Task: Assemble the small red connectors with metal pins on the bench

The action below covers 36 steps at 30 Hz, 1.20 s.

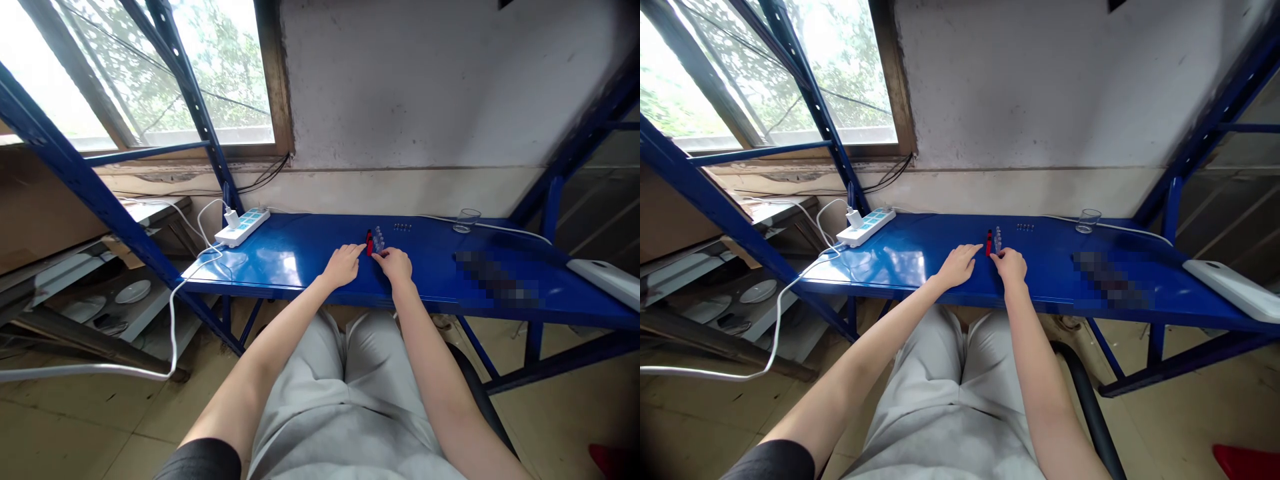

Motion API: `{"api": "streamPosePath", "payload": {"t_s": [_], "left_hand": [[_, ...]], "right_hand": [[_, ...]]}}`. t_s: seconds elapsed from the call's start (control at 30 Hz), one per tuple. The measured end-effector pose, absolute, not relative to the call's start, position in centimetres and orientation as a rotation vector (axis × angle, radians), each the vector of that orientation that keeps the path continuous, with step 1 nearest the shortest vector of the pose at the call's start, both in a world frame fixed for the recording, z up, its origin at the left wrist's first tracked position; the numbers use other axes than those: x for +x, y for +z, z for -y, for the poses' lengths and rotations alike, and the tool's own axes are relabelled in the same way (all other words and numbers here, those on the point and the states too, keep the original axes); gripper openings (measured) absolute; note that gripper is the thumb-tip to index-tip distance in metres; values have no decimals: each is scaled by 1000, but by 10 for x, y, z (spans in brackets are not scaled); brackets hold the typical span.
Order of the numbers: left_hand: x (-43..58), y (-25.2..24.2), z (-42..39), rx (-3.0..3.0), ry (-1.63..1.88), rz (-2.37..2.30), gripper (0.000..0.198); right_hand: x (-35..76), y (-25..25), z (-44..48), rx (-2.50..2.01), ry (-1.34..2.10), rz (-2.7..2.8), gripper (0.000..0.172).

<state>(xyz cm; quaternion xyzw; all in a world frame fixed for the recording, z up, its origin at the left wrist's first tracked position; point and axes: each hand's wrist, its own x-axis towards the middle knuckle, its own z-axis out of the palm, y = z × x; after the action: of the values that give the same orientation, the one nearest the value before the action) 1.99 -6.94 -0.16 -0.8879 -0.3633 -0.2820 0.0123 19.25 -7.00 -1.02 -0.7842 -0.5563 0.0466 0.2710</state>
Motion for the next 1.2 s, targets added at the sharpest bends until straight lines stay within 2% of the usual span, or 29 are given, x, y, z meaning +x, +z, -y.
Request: {"api": "streamPosePath", "payload": {"t_s": [0.17, 0.47, 0.77, 1.2], "left_hand": [[38, -3, 71, -2640, -630, 1190, 54], [54, -1, 61, -2585, -508, 1225, 48], [50, -8, 59, -2554, -1037, 1392, 21], [37, -13, 55, -2489, -1843, 1449, 8]], "right_hand": [[192, -11, 71, -2108, 110, 1524, 32], [190, -8, 73, -2120, 128, 1511, 28], [192, -13, 71, -2084, 87, 1508, 24], [185, -8, 74, -1948, 75, 1743, 16]]}}
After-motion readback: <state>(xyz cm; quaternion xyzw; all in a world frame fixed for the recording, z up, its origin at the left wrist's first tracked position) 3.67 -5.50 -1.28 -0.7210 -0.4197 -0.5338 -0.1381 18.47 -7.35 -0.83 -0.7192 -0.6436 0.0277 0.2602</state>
